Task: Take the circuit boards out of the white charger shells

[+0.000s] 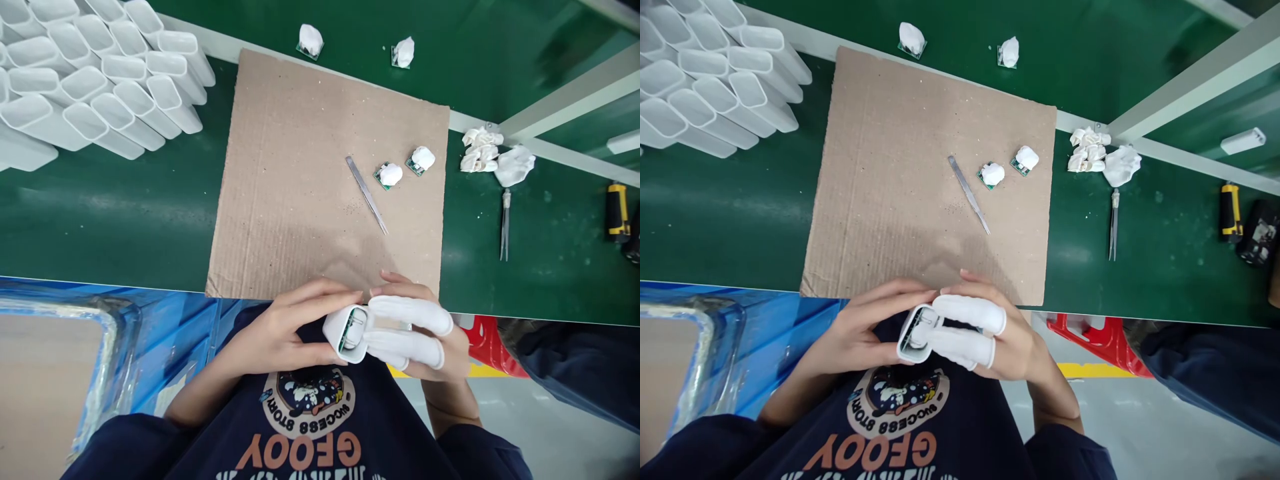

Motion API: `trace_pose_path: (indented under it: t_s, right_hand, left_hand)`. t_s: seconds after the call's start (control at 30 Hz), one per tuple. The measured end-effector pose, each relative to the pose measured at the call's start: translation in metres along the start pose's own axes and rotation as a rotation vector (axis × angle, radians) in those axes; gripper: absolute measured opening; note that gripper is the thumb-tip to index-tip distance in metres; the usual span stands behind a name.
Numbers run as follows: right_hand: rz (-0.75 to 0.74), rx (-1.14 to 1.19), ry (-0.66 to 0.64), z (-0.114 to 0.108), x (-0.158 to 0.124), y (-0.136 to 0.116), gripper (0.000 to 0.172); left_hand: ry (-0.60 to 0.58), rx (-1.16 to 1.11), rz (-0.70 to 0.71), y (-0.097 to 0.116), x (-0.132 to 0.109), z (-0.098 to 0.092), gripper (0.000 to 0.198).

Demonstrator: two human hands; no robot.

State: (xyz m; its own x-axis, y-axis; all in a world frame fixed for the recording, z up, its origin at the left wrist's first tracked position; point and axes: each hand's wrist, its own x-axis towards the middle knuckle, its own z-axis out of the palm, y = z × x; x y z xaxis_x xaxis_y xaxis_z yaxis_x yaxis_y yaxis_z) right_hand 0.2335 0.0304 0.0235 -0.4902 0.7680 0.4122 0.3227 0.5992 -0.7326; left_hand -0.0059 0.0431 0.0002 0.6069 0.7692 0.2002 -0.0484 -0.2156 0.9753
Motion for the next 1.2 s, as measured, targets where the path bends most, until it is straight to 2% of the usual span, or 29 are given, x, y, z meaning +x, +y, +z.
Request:
trace_pose_path:
  t_s: [0.1, 0.17, 0.3, 0.5, 0.67, 0.83, 1.1, 1.2]
  right_hand:
    - [0.11, 0.041, -0.037, -0.001, -0.002, -0.006, 0.047]
    - [0.122, 0.032, -0.064, -0.001, -0.003, -0.009, 0.046]
    - [0.083, -0.027, -0.083, -0.003, -0.004, -0.008, 0.046]
    - [-0.041, 0.012, 0.054, -0.002, -0.009, 0.002, 0.037]
    - [0.004, 0.0, -0.107, -0.004, -0.012, 0.008, 0.024]
    - [0.007, -0.014, -0.121, -0.005, -0.012, 0.005, 0.022]
    - [0.072, 0.094, -0.035, 0.005, -0.015, 0.002, 0.023]
    - [0.101, 0.127, 0.051, 0.012, -0.018, 0.001, 0.032]
  left_hand:
    - [-0.031, -0.029, 0.013, -0.001, 0.002, 0.0, 0.066]
    - [-0.054, -0.026, 0.014, -0.001, 0.003, -0.001, 0.066]
    - [-0.072, 0.031, 0.01, 0.001, 0.007, -0.002, 0.064]
    - [-0.119, -0.015, 0.013, 0.006, 0.012, -0.004, 0.065]
    - [-0.167, -0.04, 0.004, 0.002, 0.015, -0.007, 0.065]
    - [-0.17, -0.03, -0.004, 0.001, 0.016, -0.006, 0.062]
    - [-0.126, 0.033, -0.019, -0.003, 0.011, -0.002, 0.062]
    - [-0.11, 0.024, -0.051, -0.005, 0.01, -0.004, 0.063]
